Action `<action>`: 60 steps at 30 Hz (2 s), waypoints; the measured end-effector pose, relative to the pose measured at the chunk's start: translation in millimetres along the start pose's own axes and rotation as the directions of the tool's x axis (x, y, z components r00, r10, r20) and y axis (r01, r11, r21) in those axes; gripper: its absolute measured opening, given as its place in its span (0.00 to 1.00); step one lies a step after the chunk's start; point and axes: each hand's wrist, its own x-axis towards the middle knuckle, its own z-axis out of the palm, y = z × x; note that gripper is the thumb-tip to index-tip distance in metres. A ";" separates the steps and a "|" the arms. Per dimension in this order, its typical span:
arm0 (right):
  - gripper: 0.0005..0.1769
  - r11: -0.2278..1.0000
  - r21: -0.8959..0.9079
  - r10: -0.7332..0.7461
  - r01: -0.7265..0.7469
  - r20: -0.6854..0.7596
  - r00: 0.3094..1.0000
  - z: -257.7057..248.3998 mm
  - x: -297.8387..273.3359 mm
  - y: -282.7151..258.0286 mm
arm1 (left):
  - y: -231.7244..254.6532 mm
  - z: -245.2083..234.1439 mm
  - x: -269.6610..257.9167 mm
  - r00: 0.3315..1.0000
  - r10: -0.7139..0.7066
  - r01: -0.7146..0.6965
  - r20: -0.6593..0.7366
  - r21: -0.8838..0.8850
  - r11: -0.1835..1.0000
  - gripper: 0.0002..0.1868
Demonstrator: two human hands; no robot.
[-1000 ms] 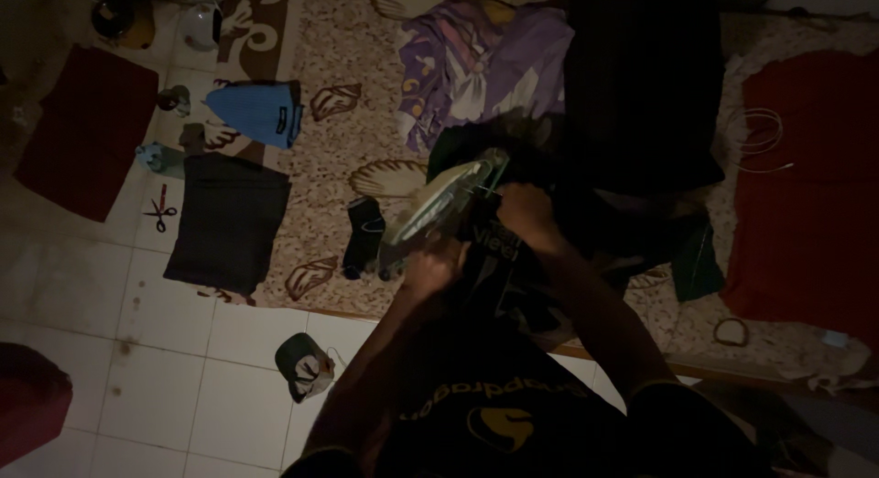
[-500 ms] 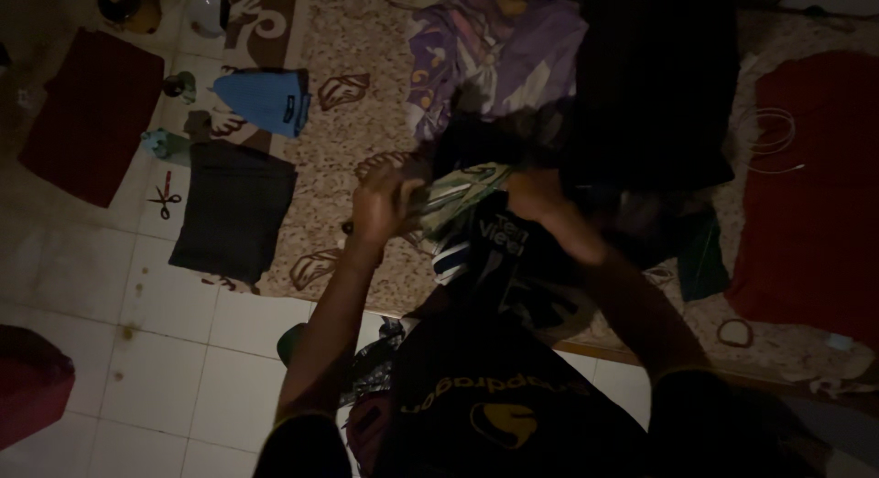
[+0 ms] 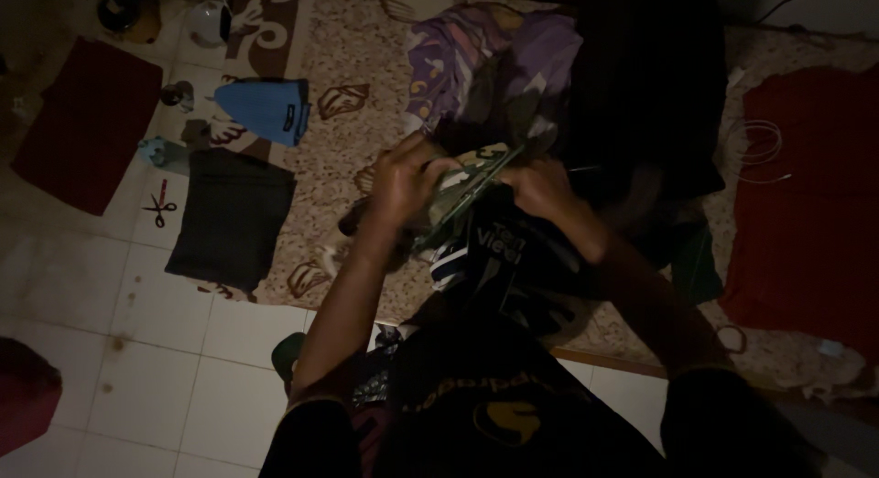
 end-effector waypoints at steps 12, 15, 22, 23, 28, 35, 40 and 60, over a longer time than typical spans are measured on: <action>0.12 0.967 0.249 -0.142 0.056 0.343 0.928 -15.4 21.4 -4.4 | 20.7 -15.8 30.0 0.936 0.264 -0.325 0.231 0.288 0.901 0.06; 0.11 0.863 0.463 -0.251 0.204 0.042 0.967 1.8 8.2 -10.0 | 5.8 -16.2 31.5 0.960 0.152 -0.206 0.233 0.228 0.952 0.08; 0.12 0.967 0.168 -0.090 0.192 -0.480 0.872 5.0 -4.1 -41.4 | -22.1 -14.9 16.2 0.946 -0.321 0.323 -0.054 0.033 0.946 0.12; 0.12 0.977 0.149 -0.063 0.156 -0.493 0.867 5.9 -4.7 -43.3 | -27.4 -13.2 11.2 0.902 -0.428 0.429 -0.063 0.004 0.903 0.12; 0.14 0.999 -0.032 -0.025 0.007 -0.627 0.779 8.2 3.3 -47.9 | -53.5 -7.9 -17.4 0.921 -0.379 0.331 -0.091 -0.333 0.883 0.13; 0.15 0.996 -0.090 -0.044 -0.021 -0.655 0.754 5.2 22.7 -64.1 | -50.7 -36.3 -45.0 0.927 -0.374 0.338 -0.031 -0.363 0.868 0.14; 0.04 0.994 -0.099 -0.106 0.051 -0.709 0.697 -7.5 33.0 -91.6 | -59.2 -65.1 -72.8 0.926 -0.352 0.292 -0.140 -0.327 0.899 0.13; 0.09 0.998 -0.045 -0.070 0.054 -0.737 0.672 -53.2 13.9 -136.3 | -9.7 -19.5 -54.0 0.858 -0.316 0.430 0.405 -0.228 0.874 0.42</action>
